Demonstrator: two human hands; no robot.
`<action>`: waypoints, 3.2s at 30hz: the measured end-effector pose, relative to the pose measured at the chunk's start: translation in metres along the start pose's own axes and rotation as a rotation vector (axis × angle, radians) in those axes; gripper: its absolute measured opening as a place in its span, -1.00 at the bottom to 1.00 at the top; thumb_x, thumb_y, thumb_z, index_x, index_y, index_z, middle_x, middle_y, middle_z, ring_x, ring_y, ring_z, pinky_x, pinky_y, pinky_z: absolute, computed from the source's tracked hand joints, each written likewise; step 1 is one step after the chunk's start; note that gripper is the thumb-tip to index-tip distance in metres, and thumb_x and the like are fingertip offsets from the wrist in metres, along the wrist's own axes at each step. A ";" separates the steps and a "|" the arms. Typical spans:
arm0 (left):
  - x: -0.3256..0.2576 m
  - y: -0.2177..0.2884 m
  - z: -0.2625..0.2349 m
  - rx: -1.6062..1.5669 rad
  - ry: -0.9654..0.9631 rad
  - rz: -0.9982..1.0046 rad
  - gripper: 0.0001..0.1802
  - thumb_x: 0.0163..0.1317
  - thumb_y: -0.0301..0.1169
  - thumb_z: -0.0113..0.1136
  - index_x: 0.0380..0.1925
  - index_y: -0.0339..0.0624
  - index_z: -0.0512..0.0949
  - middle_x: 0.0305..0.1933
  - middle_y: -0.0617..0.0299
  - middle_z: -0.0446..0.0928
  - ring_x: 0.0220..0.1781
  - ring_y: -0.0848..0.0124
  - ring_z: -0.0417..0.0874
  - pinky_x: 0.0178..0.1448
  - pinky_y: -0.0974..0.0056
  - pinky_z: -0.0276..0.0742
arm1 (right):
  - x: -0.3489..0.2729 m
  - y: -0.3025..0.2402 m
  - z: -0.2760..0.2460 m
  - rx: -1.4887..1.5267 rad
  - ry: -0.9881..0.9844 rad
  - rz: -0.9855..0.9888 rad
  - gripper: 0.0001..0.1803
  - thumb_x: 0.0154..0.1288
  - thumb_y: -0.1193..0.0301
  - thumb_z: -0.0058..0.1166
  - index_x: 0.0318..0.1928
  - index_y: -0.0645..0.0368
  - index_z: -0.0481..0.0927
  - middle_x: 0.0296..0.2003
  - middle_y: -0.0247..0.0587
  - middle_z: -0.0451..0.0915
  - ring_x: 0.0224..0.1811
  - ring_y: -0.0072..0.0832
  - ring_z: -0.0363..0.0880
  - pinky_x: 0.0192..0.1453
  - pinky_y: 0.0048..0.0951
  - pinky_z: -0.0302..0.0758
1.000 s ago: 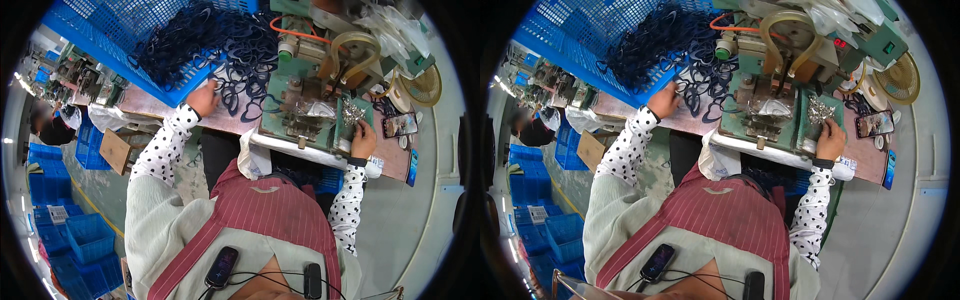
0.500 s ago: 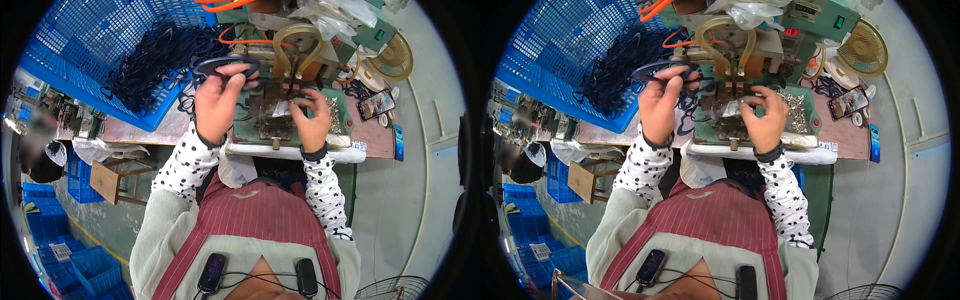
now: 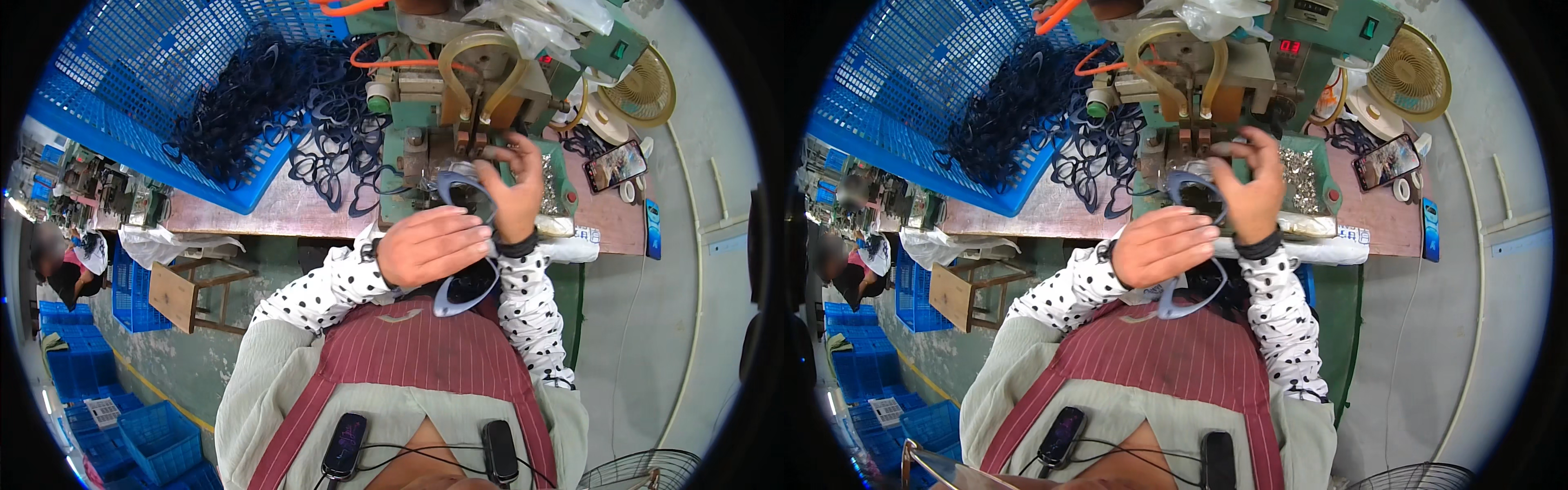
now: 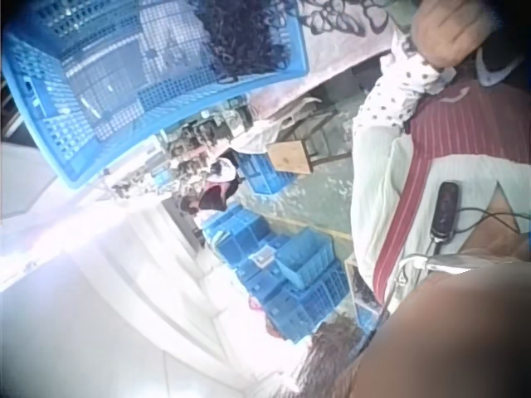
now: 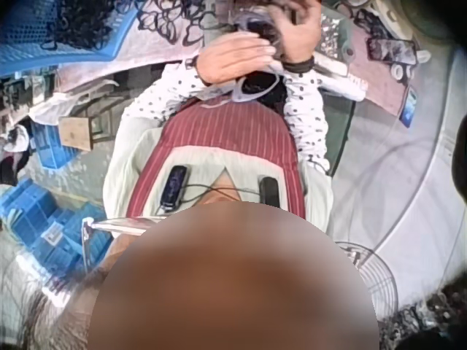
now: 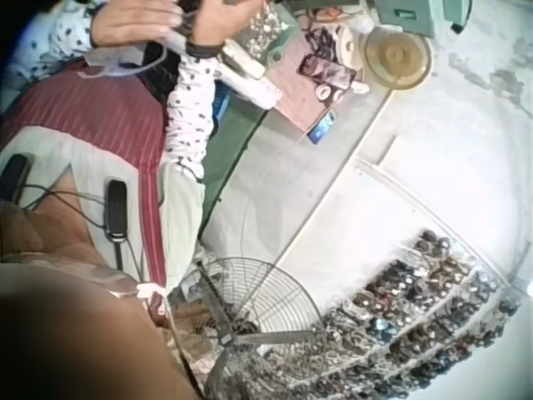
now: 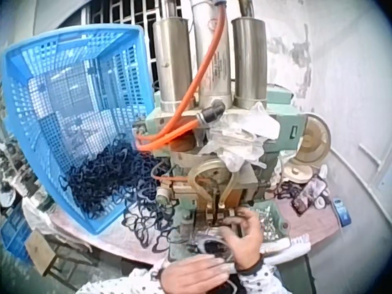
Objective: The person repeatedly picks dark blue plastic loops from a blue basket and places them into a small press machine on the table. They then pick small metal pins from a tray and insert them into the loops before pressing the machine to secure the parts. The person continues this cycle, handling loops and pins one at a time.
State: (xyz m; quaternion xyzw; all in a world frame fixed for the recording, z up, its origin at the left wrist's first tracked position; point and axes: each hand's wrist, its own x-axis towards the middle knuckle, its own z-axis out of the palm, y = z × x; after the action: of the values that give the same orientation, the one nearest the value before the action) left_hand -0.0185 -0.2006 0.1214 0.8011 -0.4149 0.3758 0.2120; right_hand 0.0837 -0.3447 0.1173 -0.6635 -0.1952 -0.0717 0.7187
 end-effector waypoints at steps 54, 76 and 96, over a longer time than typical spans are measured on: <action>-0.055 0.020 0.032 0.167 0.237 -0.356 -0.47 0.01 -0.56 0.29 0.08 -0.14 0.53 0.19 0.08 0.52 0.16 0.10 0.57 0.22 0.03 0.46 | 0.018 0.127 -0.142 -0.788 0.137 -0.082 -0.76 0.27 0.28 0.15 -0.22 0.18 0.71 -0.28 -0.03 0.68 -0.18 -0.15 0.65 -0.01 -0.27 0.50; -0.156 -0.086 -0.055 0.492 0.142 -0.767 -0.70 0.08 -0.49 0.25 -0.14 -0.16 0.52 0.06 0.05 0.56 0.00 0.06 0.55 0.15 0.03 0.30 | 0.014 0.090 -0.104 -0.638 0.142 -0.083 -0.86 0.17 0.51 0.20 -0.23 0.16 0.72 -0.34 -0.24 0.69 -0.37 -0.47 0.61 -0.22 -0.49 0.51; -0.001 -0.006 0.012 -0.064 0.075 0.068 -0.59 0.05 -0.47 0.19 -0.03 -0.28 0.59 -0.12 0.11 0.63 -0.25 0.31 0.60 0.01 0.17 0.52 | 0.007 -0.002 0.007 0.043 -0.058 0.171 -0.47 0.00 0.56 0.34 -0.01 0.28 0.38 -0.43 -0.27 0.67 -0.52 -0.79 0.40 -0.47 -0.68 0.33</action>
State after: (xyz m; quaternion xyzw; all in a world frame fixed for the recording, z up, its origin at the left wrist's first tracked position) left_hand -0.0083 -0.2047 0.1128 0.7646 -0.4454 0.3991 0.2403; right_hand 0.0877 -0.3374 0.1223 -0.6641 -0.1597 0.0134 0.7303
